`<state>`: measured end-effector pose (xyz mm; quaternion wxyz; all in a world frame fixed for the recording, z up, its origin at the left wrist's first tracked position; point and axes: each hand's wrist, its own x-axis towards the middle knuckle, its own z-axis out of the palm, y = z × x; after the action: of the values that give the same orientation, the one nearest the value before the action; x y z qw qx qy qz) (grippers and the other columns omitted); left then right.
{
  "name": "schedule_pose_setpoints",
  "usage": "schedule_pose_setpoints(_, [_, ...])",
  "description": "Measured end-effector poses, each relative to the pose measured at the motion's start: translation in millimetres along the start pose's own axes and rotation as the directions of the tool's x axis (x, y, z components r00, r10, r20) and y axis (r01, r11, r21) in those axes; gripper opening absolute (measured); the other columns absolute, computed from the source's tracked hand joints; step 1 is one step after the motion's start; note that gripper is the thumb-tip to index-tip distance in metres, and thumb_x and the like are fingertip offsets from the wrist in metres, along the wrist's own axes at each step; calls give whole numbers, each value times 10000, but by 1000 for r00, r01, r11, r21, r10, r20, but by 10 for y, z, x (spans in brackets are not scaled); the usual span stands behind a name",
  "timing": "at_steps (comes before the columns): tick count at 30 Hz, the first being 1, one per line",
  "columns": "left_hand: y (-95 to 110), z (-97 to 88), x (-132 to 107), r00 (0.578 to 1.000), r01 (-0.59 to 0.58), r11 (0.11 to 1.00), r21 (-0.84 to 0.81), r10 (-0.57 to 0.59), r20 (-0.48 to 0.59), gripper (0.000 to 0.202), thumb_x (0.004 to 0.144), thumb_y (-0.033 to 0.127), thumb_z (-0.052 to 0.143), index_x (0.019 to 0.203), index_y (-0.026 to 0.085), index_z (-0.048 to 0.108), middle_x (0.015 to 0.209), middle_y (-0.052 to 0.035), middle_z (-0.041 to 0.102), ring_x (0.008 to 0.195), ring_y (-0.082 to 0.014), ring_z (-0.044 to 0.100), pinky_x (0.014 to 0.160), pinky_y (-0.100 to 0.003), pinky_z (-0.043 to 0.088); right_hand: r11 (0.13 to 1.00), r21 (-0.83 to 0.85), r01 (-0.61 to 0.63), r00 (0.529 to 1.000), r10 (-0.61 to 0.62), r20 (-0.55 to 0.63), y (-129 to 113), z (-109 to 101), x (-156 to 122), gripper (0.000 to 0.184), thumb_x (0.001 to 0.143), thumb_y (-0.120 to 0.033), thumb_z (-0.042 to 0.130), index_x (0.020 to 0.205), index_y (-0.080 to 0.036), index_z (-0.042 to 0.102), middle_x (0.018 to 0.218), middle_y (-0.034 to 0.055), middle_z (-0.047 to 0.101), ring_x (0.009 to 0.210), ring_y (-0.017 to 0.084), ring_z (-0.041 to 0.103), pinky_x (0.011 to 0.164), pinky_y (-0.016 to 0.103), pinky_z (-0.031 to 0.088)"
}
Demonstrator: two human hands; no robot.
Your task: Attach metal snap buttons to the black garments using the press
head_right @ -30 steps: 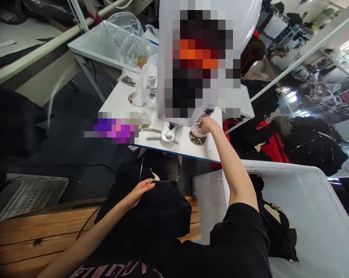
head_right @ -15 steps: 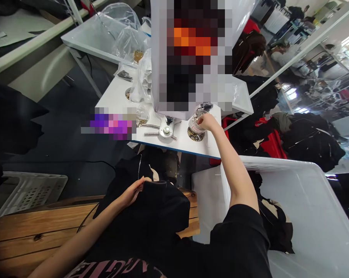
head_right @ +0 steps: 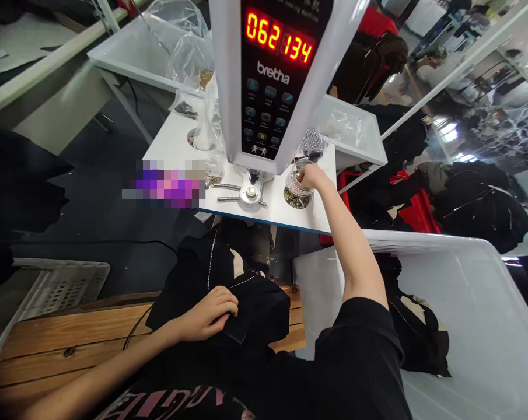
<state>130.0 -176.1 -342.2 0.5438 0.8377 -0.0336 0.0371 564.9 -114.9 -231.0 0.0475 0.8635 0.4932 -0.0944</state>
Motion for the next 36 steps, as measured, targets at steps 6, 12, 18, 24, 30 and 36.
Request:
schedule_pose_setpoints(6, [-107, -91, -1, 986, 143, 961, -235, -159, -52, 198, 846, 133, 451, 874, 209, 631, 912, -49, 617, 910, -187, 543, 878, -301, 386, 999, 35, 2, 1000, -2, 18, -59, -62, -86, 174, 617, -16, 577, 721, -119, 670, 797, 101, 683, 747, 205, 599, 689, 294, 466])
schedule_pose_setpoints(12, [129, -379, 83, 955, 288, 914, -288, -297, 10, 250, 860, 243, 538, 1092, 237, 632, 929, -40, 655, 877, -187, 599, 829, -264, 422, 959, 278, -53, 932, 147, -332, -162, -160, -441, 94, 716, -128, 585, 776, -118, 657, 827, 103, 680, 814, 228, 618, 778, 346, 467])
schedule_pose_setpoints(18, [185, -643, 465, 918, 254, 859, -444, -359, -169, 215, 825, 265, 613, 1012, 176, 671, 828, -41, 663, 769, -176, 602, 734, -237, 427, 473, 859, 198, 887, 287, -363, -838, -19, -1471, 191, 762, -315, 644, 905, -191, 623, 869, 48, 674, 812, 173, 634, 810, 327, 510])
schedule_pose_setpoints(24, [418, -842, 775, 773, -3, 997, -80, -48, -632, 433, 755, 200, 708, 1169, 188, 581, 900, -23, 633, 692, -109, 546, 703, -245, 466, 1, 998, 59, 998, 4, -59, -1394, 155, -2110, 356, 661, -283, 778, 970, -210, 617, 796, -1, 659, 702, 115, 630, 681, 245, 524])
schedule_pose_setpoints(30, [651, -921, 780, 714, -121, 966, 228, 244, -656, 304, 797, 136, 675, 1092, 208, 652, 877, -25, 638, 740, -94, 578, 650, -209, 495, 27, 998, 54, 995, -83, -51, -1428, 81, -2150, 306, 651, -264, 794, 885, -196, 607, 777, -7, 658, 686, 98, 626, 631, 207, 503])
schedule_pose_setpoints(36, [656, -912, 747, 666, -114, 966, 232, 247, -703, 227, 782, 144, 696, 1005, 189, 692, 806, -28, 668, 685, -94, 588, 587, -200, 494, -65, 998, 20, 985, -171, -31, -1416, 59, -2149, 209, 768, -337, 702, 884, -184, 620, 761, 5, 664, 681, 107, 636, 639, 231, 514])
